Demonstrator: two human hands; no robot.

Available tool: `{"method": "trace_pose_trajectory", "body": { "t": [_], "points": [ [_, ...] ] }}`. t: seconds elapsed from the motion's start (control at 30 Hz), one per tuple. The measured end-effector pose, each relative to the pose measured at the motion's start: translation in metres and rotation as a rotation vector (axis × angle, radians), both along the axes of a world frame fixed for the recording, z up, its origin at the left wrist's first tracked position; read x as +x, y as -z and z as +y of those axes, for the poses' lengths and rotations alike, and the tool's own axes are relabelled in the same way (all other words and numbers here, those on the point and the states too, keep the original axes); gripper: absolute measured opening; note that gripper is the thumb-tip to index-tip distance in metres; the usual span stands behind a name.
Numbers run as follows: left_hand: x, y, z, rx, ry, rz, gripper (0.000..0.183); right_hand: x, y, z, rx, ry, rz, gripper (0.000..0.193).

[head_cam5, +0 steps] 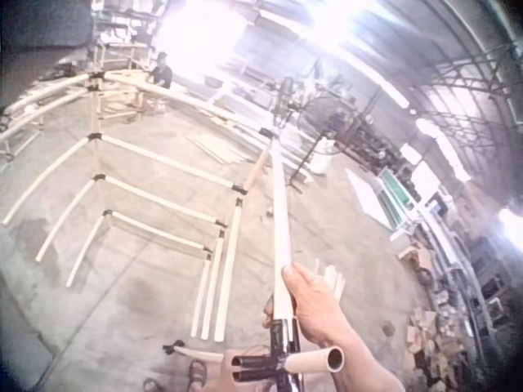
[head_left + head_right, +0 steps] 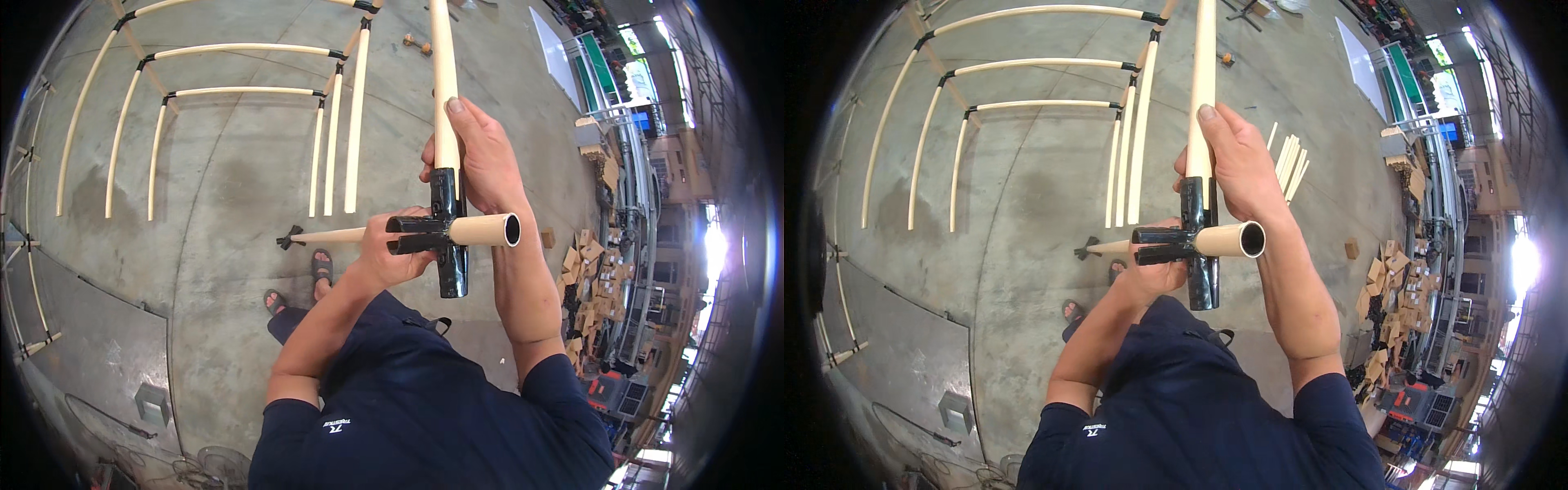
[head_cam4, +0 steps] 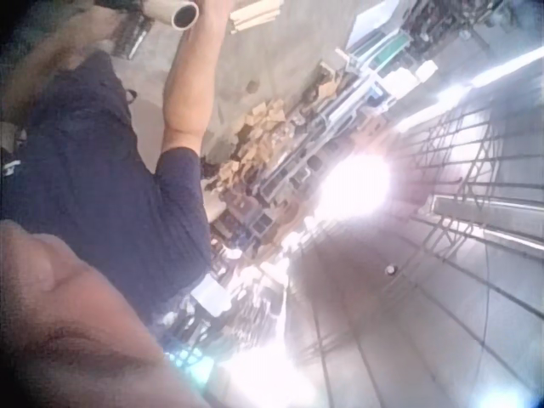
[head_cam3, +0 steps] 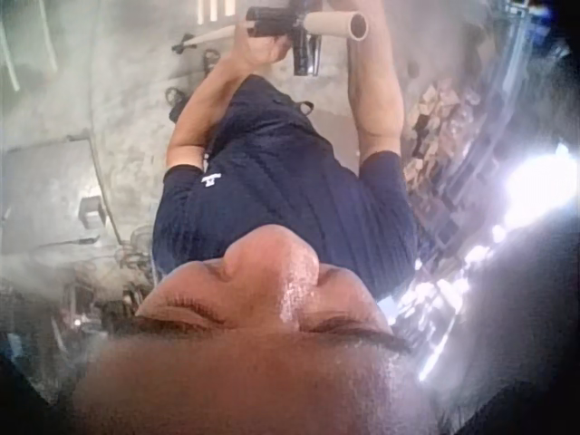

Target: The person assembles a wooden frame by fitting wooden rods into black plastic joints and securing them using a power drill.

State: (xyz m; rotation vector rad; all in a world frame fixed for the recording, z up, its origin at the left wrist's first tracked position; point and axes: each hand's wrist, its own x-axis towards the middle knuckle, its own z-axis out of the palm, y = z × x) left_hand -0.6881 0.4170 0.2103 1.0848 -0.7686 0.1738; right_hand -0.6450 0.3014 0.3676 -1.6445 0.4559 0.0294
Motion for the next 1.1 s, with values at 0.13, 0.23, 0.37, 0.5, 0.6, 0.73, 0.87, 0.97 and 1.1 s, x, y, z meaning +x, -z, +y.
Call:
{"method": "trace_pose_trajectory", "body": {
  "t": [0.13, 0.23, 0.37, 0.5, 0.6, 0.73, 0.87, 0.97, 1.1],
  "points": [
    [0.008, 0.010, -0.001, 0.111, -0.023, -0.061, 0.034, 0.000, 0.007, 0.000, -0.067, -0.023, -0.013, 0.033],
    [0.012, 0.015, 0.003, 0.230, -0.033, -0.136, 0.031, 0.002, 0.015, -0.004, -0.056, -0.071, -0.075, 0.035],
    [0.002, 0.013, 0.008, 0.145, 0.081, 0.020, 0.024, -0.001, 0.012, -0.003, -0.048, -0.069, -0.093, 0.034],
    [0.008, -0.001, 0.006, 0.019, 0.045, 0.012, 0.012, 0.007, 0.015, -0.001, -0.083, -0.033, -0.105, 0.032],
    [-0.001, -0.001, -0.002, 0.024, 0.090, 0.203, 0.021, 0.011, 0.020, -0.007, -0.122, -0.014, -0.101, 0.035],
    [0.000, 0.007, -0.013, -0.040, -0.050, 0.059, 0.039, 0.005, 0.010, 0.004, -0.094, 0.030, -0.020, 0.035],
    [-0.002, -0.004, -0.002, 0.004, -0.077, -0.012, 0.035, -0.002, 0.005, 0.007, -0.106, -0.001, -0.025, 0.033],
    [-0.003, -0.006, -0.004, 0.013, -0.091, -0.014, 0.034, -0.002, 0.008, 0.005, -0.091, 0.005, -0.053, 0.034],
    [-0.001, -0.004, -0.009, 0.005, -0.084, -0.002, 0.034, 0.002, 0.006, 0.004, -0.060, 0.024, -0.070, 0.035]
  ]
}}
